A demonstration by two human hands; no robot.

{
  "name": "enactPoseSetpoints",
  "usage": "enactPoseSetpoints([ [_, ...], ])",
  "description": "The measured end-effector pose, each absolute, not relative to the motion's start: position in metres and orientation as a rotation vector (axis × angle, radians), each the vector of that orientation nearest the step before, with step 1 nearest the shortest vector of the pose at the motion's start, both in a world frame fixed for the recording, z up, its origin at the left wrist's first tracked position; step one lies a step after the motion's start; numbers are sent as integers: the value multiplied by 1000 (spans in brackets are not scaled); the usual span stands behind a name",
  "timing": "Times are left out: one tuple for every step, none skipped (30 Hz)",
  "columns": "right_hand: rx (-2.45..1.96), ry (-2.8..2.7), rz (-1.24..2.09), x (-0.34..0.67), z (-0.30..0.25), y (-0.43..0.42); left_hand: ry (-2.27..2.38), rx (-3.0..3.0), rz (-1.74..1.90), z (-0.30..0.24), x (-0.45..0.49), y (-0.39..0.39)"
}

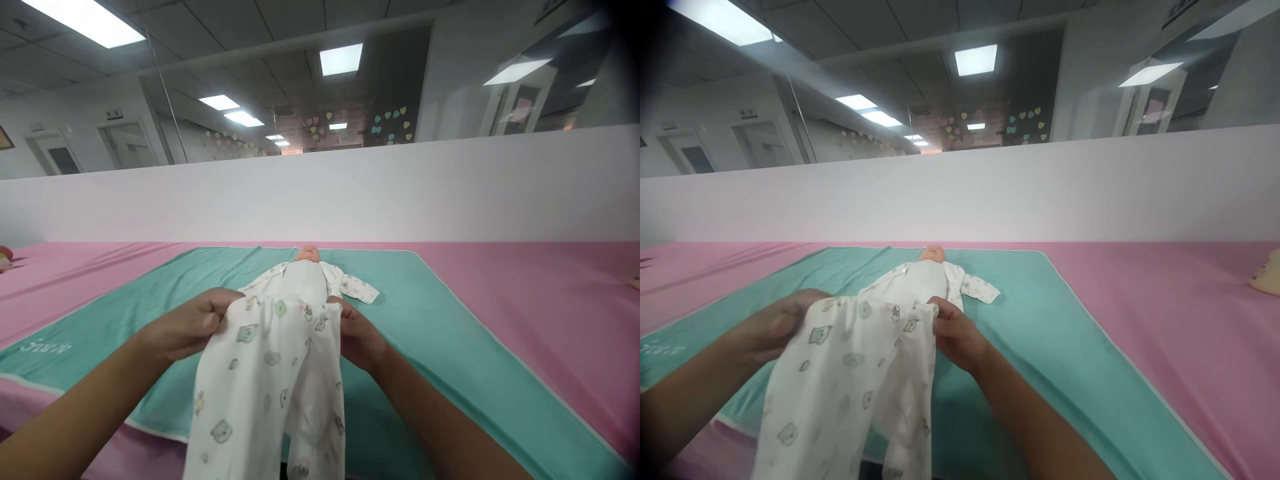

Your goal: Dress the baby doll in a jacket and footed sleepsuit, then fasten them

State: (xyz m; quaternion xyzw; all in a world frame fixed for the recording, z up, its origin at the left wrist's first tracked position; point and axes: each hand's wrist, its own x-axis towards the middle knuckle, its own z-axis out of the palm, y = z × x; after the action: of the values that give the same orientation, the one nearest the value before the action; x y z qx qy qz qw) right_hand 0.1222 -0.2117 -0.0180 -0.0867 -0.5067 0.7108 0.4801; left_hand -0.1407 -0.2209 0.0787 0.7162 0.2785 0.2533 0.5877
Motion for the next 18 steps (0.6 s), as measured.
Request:
enactPoseSetpoints([
  [-250, -1207, 1699, 119, -18, -211, 727, 1723, 538, 79, -140, -213],
  [-303, -1194, 1654, 116, -18, -209, 827, 1787, 516, 79, -138, -207],
  [-368, -1199, 1597, 113, -20, -207, 923, 1864, 482, 78, -134, -202],
  [-433, -1211, 1531, 110, -23, -204, 992, 1948, 441, 76, -129, -199],
  [-493, -1222, 1462, 108, -26, -201, 1035, 2027, 410, 73, -122, -198],
  [-548, -1229, 1398, 106, -30, -197, 1059, 2090, 395, 68, -114, -197],
  [-596, -1232, 1344, 105, -35, -194, 1072, 2134, 400, 64, -105, -198],
  [-633, -1232, 1300, 105, -38, -191, 1085, 2162, 420, 58, -95, -200],
  [-659, -1230, 1265, 104, -42, -188, 1087, 2167, 424, 53, -85, -202],
  [-676, -1227, 1241, 104, -45, -186, 1079, 2150, 434, 49, -75, -204],
  [-686, -1225, 1228, 104, -46, -185, 1063, 2110, 461, 46, -66, -206],
  [-685, -1216, 1225, 104, -47, -185, 1044, 2045, 504, 43, -58, -207],
  [-670, -1195, 1238, 104, -47, -184, 1019, 1953, 561, 41, -52, -208],
  [-645, -1166, 1269, 104, -46, -185, 990, 1837, 622, 39, -48, -207],
  [-610, -1139, 1316, 104, -43, -186, 960, 1705, 683, 38, -46, -205],
  [-567, -1116, 1371, 105, -40, -188, 924, 1567, 748, 37, -45, -201],
  [-520, -1108, 1429, 106, -37, -191, 892, 1428, 821, 35, -45, -196],
  [-477, -1122, 1492, 108, -34, -193, 863, 1309, 897, 33, -46, -190],
])
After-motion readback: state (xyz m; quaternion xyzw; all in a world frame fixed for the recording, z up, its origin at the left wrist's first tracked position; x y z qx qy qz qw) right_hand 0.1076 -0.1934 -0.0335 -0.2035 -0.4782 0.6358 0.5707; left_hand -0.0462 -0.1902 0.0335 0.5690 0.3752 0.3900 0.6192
